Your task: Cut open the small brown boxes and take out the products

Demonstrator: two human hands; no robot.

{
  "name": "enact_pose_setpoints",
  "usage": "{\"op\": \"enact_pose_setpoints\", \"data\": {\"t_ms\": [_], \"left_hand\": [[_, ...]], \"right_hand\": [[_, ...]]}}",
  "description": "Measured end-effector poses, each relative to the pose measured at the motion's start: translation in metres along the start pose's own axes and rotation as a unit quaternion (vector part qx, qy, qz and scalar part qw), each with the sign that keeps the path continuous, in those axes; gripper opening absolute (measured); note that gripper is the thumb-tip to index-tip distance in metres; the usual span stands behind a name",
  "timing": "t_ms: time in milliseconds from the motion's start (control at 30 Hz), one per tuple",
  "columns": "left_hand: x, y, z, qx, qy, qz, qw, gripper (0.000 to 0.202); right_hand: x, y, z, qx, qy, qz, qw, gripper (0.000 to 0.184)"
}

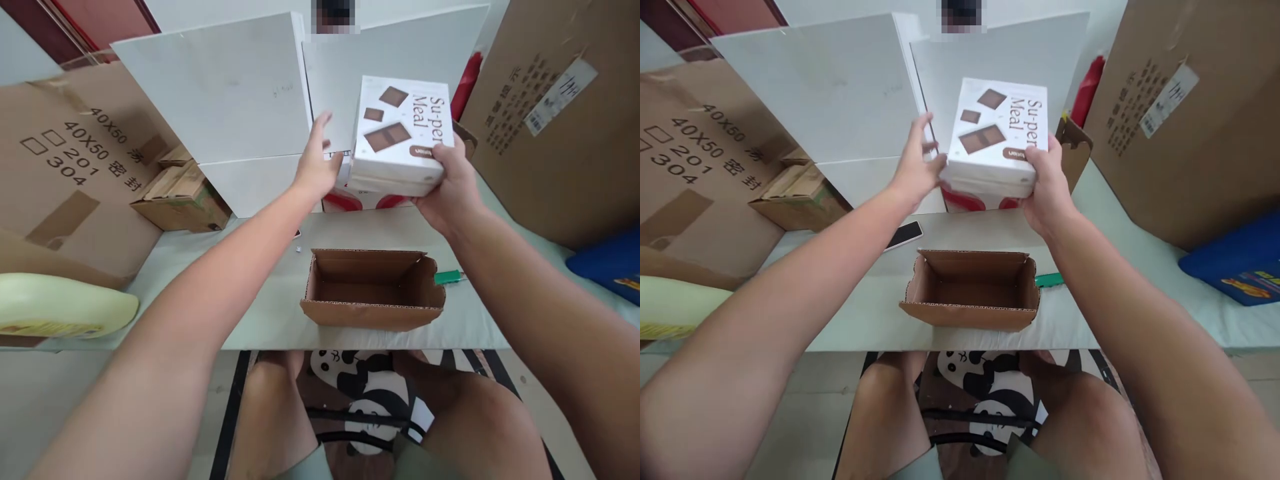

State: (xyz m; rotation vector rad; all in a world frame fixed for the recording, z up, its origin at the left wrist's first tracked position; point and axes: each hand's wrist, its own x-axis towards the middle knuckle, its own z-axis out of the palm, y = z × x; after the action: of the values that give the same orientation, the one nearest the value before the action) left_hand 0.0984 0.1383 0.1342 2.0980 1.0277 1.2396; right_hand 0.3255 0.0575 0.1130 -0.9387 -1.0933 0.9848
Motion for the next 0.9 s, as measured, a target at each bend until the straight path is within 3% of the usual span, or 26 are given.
{"op": "enact_pose_setpoints", "data": {"t_ms": [67, 133, 267, 400, 500, 567, 633, 700, 800, 900], "left_hand": [[0.008, -0.005, 0.008, -0.153, -0.075, -0.153, 0.973, 0.064], [0.011, -0.014, 0.019, -0.239, -0.132, -0.243, 0.931, 0.069], [0.001, -0.034, 0.036, -0.284, -0.136, -0.351, 0.882, 0.058], [-0.014, -0.035, 0.039, -0.295, -0.142, -0.36, 0.874, 0.054], [-0.016, -0.017, 0.035, -0.285, -0.135, -0.32, 0.893, 0.061], [-0.016, -0.001, 0.027, -0.285, -0.126, -0.278, 0.909, 0.063], [-0.021, 0.011, 0.012, -0.275, -0.121, -0.261, 0.917, 0.059], [-0.036, 0.014, -0.008, -0.26, -0.098, -0.249, 0.928, 0.058], [-0.083, 0.005, -0.036, -0.246, -0.065, -0.253, 0.933, 0.057], [-0.135, -0.014, -0.042, -0.282, -0.038, -0.265, 0.921, 0.051]], "right_hand": [[0.028, 0.017, 0.001, -0.009, 0.006, -0.001, 1.0, 0.058], [0.047, 0.036, 0.002, -0.006, 0.014, 0.044, 0.999, 0.059], [0.052, 0.067, 0.003, -0.014, 0.041, 0.152, 0.987, 0.061], [0.037, 0.069, 0.007, -0.015, 0.057, 0.17, 0.984, 0.063], [0.021, 0.047, 0.011, -0.012, 0.072, 0.161, 0.984, 0.058], [0.005, 0.03, 0.004, 0.013, 0.069, 0.105, 0.992, 0.057], [-0.015, 0.018, -0.017, 0.041, 0.078, 0.035, 0.995, 0.056], [-0.04, 0.015, -0.055, 0.034, 0.144, 0.007, 0.989, 0.053], [-0.079, 0.027, -0.125, -0.039, 0.291, 0.087, 0.952, 0.044], [-0.104, 0.048, -0.181, -0.07, 0.339, 0.159, 0.924, 0.034]]}}
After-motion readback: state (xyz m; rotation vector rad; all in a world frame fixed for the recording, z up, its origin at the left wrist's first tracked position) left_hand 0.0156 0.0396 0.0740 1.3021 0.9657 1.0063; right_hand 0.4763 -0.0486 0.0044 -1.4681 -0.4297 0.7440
